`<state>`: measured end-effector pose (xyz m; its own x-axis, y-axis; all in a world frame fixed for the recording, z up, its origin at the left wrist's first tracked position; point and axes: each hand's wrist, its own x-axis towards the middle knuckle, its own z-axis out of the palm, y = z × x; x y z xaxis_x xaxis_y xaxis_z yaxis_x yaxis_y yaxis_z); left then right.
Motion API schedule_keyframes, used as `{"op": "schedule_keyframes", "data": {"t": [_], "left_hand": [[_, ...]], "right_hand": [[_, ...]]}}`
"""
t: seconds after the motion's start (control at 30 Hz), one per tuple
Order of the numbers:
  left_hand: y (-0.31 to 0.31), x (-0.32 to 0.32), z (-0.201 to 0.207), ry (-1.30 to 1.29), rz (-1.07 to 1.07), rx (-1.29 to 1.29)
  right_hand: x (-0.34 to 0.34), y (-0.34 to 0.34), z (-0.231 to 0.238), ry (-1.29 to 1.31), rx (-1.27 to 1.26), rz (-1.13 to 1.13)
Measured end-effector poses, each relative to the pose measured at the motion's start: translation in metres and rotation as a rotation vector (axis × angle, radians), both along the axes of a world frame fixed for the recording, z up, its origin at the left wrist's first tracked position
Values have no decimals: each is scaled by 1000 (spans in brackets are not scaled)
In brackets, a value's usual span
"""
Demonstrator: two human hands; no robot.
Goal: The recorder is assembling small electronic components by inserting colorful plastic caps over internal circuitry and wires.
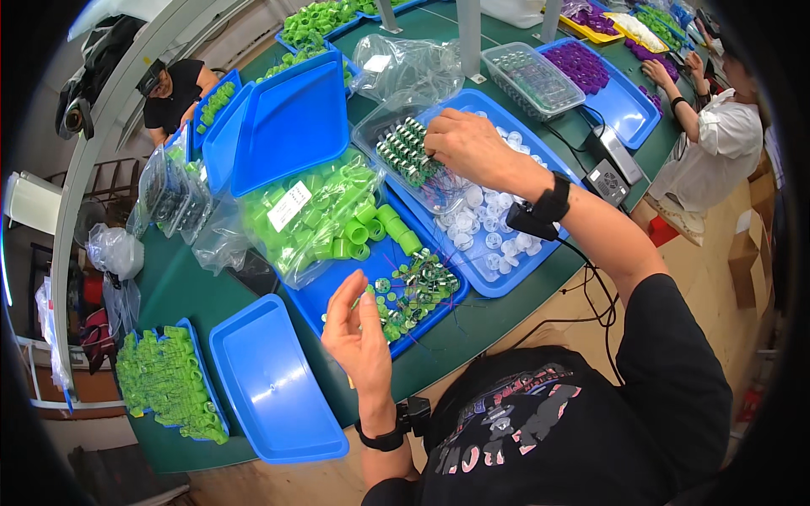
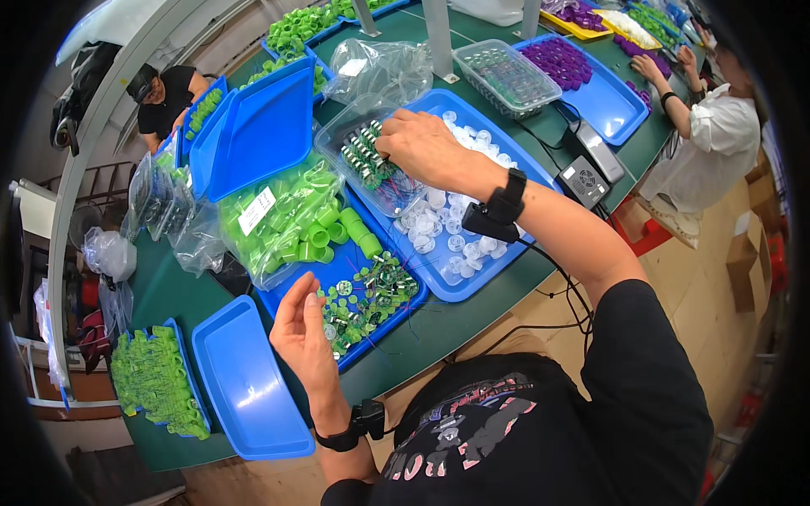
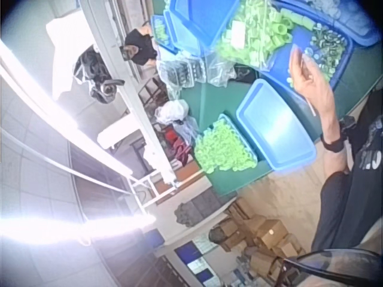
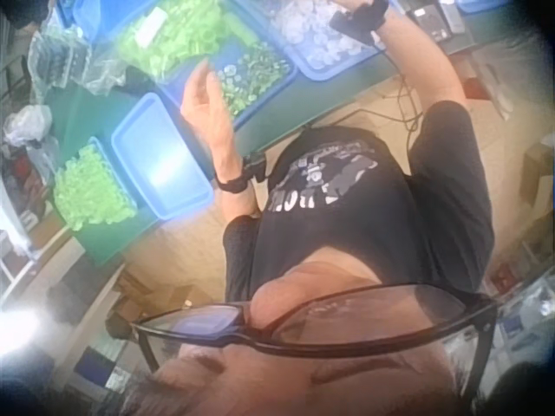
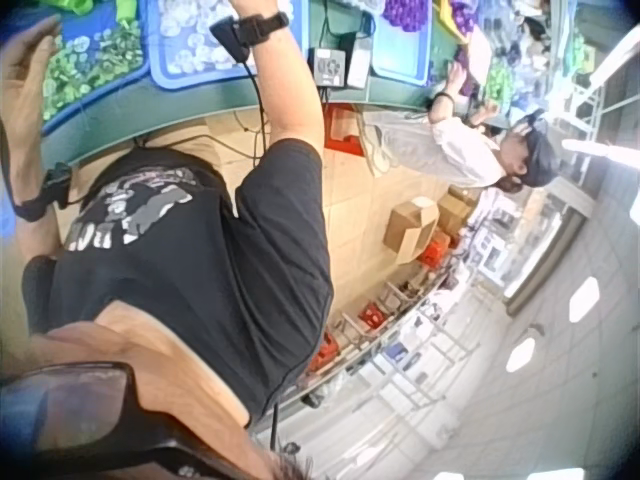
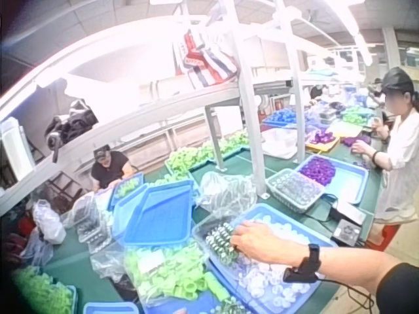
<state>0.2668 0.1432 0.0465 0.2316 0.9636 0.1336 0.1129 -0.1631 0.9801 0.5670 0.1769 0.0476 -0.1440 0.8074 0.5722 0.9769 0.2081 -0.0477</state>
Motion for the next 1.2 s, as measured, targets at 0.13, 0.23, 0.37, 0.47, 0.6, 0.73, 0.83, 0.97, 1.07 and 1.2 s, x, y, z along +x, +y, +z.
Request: {"op": "schedule_keyframes", "data": {"t": [0.13,0.23,0.37,0.47,0.6,0.73,0.83,0.97,1.07,1.2], "left_hand": [[5,37,5,-66,-152,-87],[13,55,2,-106,-228,-125],[22,69,-8,0,-234,-132],[24,73,-10,-52,-264,-154],[27,82,-3,-129,-230,-167],[34,92,-6,-196,-156,-122],[49,93,-14,-146,-104,-94],[52,98,-13,-128,-61,-84],[51,98,-13,-179,-32,-79],[49,88,-19,-278,-38,-119]], "right_hand": [[-9,-15,8,110,15,30],[-20,-16,6,72,-107,14],[-17,-20,5,260,-103,57],[-4,-20,3,395,-40,119],[-6,-24,6,330,17,102],[-26,-29,14,434,49,155],[-27,-34,17,404,22,171],[-12,-33,8,694,-190,158],[2,-36,-6,871,-239,112],[-7,-45,1,946,-280,86]]}}
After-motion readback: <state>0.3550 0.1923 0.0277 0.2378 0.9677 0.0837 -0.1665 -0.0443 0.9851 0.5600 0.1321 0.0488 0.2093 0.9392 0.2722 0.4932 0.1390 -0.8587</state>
